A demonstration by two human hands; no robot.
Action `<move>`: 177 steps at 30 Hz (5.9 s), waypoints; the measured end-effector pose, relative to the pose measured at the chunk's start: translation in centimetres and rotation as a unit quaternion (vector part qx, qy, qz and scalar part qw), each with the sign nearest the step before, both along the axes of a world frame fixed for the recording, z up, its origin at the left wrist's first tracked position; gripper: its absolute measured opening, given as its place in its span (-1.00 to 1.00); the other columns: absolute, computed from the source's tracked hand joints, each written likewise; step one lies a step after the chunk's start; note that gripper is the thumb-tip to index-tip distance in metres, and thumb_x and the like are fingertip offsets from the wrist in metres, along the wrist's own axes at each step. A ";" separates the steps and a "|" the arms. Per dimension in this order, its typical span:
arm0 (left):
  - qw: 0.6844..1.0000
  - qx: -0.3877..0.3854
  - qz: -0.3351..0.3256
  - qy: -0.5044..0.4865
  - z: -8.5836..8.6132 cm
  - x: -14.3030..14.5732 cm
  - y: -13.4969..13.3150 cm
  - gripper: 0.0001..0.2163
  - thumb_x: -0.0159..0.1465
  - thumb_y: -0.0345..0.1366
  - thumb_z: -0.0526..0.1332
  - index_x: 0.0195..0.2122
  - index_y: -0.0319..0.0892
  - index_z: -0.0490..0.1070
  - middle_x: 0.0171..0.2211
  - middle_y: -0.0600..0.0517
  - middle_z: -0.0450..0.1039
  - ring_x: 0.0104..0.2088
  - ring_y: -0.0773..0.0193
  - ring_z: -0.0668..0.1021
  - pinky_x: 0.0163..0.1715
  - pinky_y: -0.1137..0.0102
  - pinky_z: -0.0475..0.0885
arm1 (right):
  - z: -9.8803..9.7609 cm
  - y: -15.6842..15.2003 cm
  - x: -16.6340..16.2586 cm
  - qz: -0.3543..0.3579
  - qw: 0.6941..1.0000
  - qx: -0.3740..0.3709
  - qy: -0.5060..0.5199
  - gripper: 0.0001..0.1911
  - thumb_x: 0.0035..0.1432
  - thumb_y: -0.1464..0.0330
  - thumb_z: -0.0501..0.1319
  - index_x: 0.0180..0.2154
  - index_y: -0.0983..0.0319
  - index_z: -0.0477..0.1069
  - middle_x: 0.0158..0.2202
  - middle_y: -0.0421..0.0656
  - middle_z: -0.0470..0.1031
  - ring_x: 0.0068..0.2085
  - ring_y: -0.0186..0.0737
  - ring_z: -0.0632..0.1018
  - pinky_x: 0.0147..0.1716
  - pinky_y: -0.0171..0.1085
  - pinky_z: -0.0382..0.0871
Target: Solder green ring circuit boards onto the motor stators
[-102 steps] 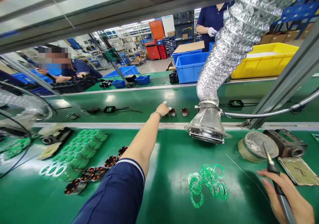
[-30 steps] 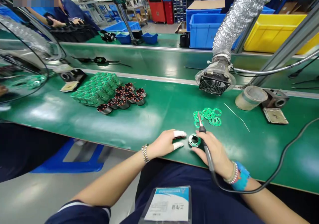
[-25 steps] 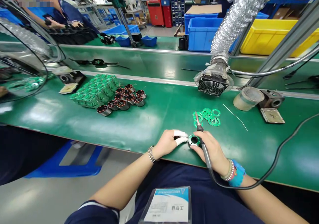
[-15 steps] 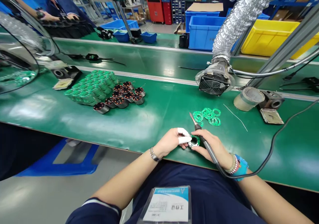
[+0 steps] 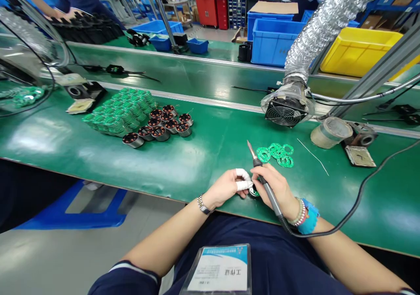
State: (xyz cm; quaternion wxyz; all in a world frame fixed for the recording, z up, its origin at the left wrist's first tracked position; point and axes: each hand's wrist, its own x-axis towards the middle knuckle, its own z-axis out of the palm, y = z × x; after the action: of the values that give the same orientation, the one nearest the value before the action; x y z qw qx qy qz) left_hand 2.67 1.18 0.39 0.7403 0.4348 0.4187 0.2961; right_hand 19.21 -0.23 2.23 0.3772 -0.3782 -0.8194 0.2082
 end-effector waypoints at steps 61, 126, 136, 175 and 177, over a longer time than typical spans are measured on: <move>0.998 0.015 0.002 0.057 -0.1 -0.2 -0.7 -0.83 0.14 -0.23 0.20 -0.39 -0.23 0.31 -0.60 0.10 0.36 -0.62 0.41 0.46 -0.57 0.49 0.43 | 0.4 0.0 3.3 0.085 0.987 -0.118 -0.068 -0.63 0.14 0.40 0.17 0.00 0.18 0.24 -0.07 -0.05 0.45 -0.06 -0.17 0.49 -0.07 -0.19 0.40; 0.999 0.010 0.012 0.039 0.4 -0.3 -1.8 -0.87 0.10 -0.30 0.25 -0.42 -0.26 0.34 -0.55 0.05 0.46 -0.51 0.37 0.51 -0.41 0.44 0.41 | 2.6 -3.4 4.7 -0.002 0.992 -0.103 0.069 -0.81 0.10 0.49 0.14 -0.26 0.23 0.48 -0.51 -0.14 0.48 -0.47 -0.26 0.47 -0.50 -0.25 0.36; 0.999 0.009 0.009 0.037 0.3 -0.2 -1.7 -0.83 0.09 -0.27 0.27 -0.42 -0.26 0.34 -0.55 0.05 0.45 -0.51 0.37 0.51 -0.40 0.43 0.42 | 1.4 -1.5 4.5 0.027 0.996 -0.082 0.005 -0.76 0.15 0.47 0.15 -0.11 0.20 0.35 -0.24 -0.09 0.51 -0.19 -0.23 0.54 -0.20 -0.26 0.44; 0.999 0.014 0.050 0.016 0.3 1.0 -3.4 -0.78 0.08 -0.19 0.26 -0.40 -0.25 0.36 -0.58 0.10 0.38 -0.59 0.42 0.43 -0.51 0.47 0.37 | -0.1 -2.3 1.1 -0.020 0.999 0.023 -0.009 -0.77 0.11 0.54 0.08 -0.18 0.22 0.31 -0.38 -0.11 0.41 -0.32 -0.19 0.40 -0.34 -0.18 0.38; 0.999 0.010 0.046 0.022 0.1 0.9 -3.5 -0.78 0.08 -0.19 0.26 -0.39 -0.25 0.35 -0.58 0.09 0.40 -0.59 0.41 0.45 -0.50 0.47 0.39 | 0.4 -2.6 1.3 -0.032 0.999 0.014 0.002 -0.78 0.10 0.54 0.10 -0.19 0.22 0.32 -0.38 -0.12 0.42 -0.32 -0.20 0.41 -0.33 -0.19 0.38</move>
State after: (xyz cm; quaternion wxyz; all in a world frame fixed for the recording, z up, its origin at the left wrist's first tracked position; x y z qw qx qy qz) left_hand 3.58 -2.32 0.51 0.7121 0.4289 0.4518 0.3238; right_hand 20.56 -2.83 2.60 0.3906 -0.3982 -0.8090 0.1856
